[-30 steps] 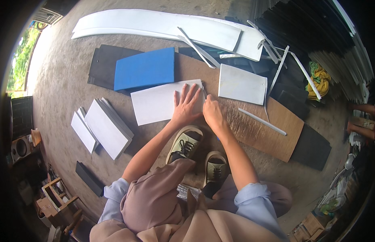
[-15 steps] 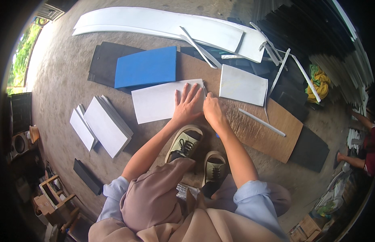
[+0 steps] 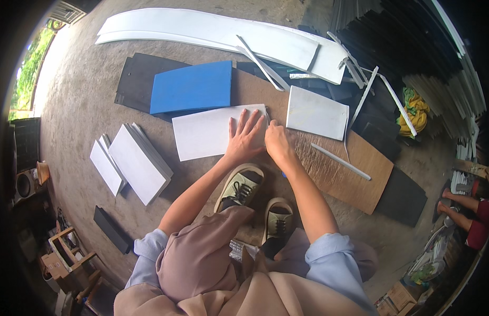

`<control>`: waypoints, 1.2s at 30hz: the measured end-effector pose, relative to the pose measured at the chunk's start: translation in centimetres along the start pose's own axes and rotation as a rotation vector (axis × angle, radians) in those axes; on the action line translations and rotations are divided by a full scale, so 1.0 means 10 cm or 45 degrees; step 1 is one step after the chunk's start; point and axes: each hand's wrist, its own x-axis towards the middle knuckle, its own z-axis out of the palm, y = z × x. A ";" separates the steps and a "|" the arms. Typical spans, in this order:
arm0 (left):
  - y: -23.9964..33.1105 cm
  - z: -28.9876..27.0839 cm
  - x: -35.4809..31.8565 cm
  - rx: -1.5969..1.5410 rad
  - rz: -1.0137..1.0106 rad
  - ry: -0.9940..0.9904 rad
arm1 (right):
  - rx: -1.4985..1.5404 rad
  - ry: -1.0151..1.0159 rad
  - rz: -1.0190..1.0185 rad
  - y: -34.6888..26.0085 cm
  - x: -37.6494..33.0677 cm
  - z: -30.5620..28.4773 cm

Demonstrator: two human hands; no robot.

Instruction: The person sits on the floor and uses a utility knife to cut white and blue rectangular sheets. They repeatedly align the sheets, score them with the knife, and separate the cut pieces, stacking the finished pieces nearby.

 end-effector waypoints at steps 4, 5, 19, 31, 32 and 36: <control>-0.01 0.01 0.00 -0.005 0.007 0.013 | -0.029 -0.005 -0.002 0.00 0.03 0.00; -0.01 0.01 0.00 -0.009 0.008 0.016 | -0.040 -0.005 -0.001 -0.01 0.03 0.00; -0.05 0.02 0.00 -0.028 0.022 -0.013 | -0.033 -0.076 -0.036 -0.01 0.16 0.02; -0.03 0.02 0.01 -0.031 -0.012 -0.032 | 0.136 -0.253 0.057 0.19 -0.07 0.13; -0.03 0.02 0.00 -0.038 -0.008 -0.029 | 0.120 -0.228 0.023 0.23 -0.12 0.18; -0.03 0.02 0.00 -0.044 -0.011 -0.027 | 0.031 -0.132 -0.063 0.31 -0.40 0.27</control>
